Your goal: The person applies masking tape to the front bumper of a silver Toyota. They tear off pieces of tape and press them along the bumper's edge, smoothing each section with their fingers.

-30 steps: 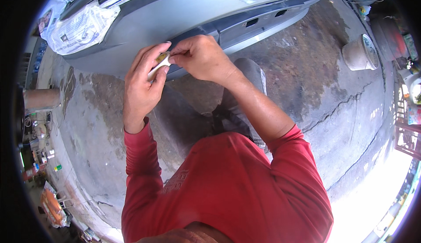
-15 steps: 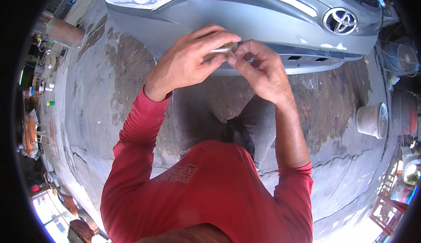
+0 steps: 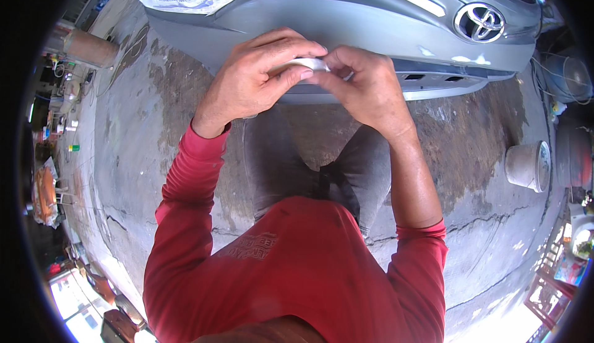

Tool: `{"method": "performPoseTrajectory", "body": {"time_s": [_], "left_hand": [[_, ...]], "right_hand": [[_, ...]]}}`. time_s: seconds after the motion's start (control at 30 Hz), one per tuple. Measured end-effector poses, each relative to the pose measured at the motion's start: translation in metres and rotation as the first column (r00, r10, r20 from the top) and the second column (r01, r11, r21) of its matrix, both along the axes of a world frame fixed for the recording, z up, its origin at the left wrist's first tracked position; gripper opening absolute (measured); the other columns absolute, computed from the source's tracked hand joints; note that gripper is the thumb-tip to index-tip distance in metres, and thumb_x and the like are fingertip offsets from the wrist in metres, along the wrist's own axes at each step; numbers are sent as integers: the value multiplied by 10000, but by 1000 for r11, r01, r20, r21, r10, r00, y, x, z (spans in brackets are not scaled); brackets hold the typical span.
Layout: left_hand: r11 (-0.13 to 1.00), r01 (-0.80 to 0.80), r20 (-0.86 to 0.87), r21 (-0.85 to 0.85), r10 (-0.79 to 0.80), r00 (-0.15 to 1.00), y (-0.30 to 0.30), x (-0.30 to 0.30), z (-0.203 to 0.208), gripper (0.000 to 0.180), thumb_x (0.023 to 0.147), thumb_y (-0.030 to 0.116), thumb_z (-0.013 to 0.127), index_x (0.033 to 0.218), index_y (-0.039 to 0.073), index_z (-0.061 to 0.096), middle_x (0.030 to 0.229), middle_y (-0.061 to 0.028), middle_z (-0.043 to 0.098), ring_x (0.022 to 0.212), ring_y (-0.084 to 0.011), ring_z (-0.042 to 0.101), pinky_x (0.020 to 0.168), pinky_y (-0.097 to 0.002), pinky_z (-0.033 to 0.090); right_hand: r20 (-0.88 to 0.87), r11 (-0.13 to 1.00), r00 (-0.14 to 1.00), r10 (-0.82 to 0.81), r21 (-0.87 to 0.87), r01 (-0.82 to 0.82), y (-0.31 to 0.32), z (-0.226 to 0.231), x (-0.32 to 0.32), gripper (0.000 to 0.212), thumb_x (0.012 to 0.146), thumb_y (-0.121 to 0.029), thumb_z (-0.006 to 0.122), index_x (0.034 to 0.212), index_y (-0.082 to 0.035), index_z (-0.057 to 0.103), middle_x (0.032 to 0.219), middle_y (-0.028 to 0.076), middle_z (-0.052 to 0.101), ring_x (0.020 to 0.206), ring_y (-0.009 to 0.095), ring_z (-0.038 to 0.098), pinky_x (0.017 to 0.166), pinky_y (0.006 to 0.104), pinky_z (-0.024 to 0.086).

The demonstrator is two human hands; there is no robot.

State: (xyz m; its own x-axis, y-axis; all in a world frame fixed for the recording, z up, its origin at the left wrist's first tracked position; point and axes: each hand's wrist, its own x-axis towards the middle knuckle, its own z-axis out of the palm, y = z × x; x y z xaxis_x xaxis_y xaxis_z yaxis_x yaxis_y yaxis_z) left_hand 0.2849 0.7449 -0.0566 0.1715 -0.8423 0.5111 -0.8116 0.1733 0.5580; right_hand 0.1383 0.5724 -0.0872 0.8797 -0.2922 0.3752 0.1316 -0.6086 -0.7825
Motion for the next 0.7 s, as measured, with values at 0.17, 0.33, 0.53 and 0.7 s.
{"method": "performPoseTrajectory", "body": {"time_s": [0.17, 0.33, 0.53, 0.7], "left_hand": [[993, 115, -104, 28, -111, 988, -3, 4, 1, 270, 951, 45, 722, 1219, 64, 747, 1082, -66, 719, 936, -198, 720, 797, -314, 598], [982, 64, -238, 180, -19, 971, 12, 48, 21, 235, 1031, 139, 673, 1242, 92, 765, 1096, -34, 754, 958, -121, 706, 834, -274, 579], [929, -365, 437, -61, 353, 827, 20, 115, 43, 227, 947, 261, 762, 1080, 78, 758, 980, -117, 758, 883, -243, 740, 763, -375, 590], [822, -555, 428, -129, 551, 717, -11, 77, 66, 289, 853, 263, 817, 938, 10, 705, 886, -197, 732, 876, -402, 711, 749, -452, 543]], "right_hand": [[-62, 990, 998, -9, 139, 17, -4, 7, -14, 108, 942, -134, 799, 952, -28, 783, 746, 29, 725, 667, 92, 631, 600, 270, 501], [83, 941, 947, -310, -115, 318, -50, 11, -31, 176, 949, -232, 805, 923, -58, 802, 739, 29, 744, 649, 76, 645, 582, 274, 502], [358, 688, 803, -477, -416, 594, -105, 11, -20, 290, 950, -331, 795, 878, -53, 757, 748, 74, 751, 620, 184, 709, 593, 322, 542], [368, 611, 776, -513, -479, 631, -122, 6, -1, 317, 967, -379, 762, 920, -66, 748, 779, 85, 766, 700, 231, 760, 651, 356, 586]]}}
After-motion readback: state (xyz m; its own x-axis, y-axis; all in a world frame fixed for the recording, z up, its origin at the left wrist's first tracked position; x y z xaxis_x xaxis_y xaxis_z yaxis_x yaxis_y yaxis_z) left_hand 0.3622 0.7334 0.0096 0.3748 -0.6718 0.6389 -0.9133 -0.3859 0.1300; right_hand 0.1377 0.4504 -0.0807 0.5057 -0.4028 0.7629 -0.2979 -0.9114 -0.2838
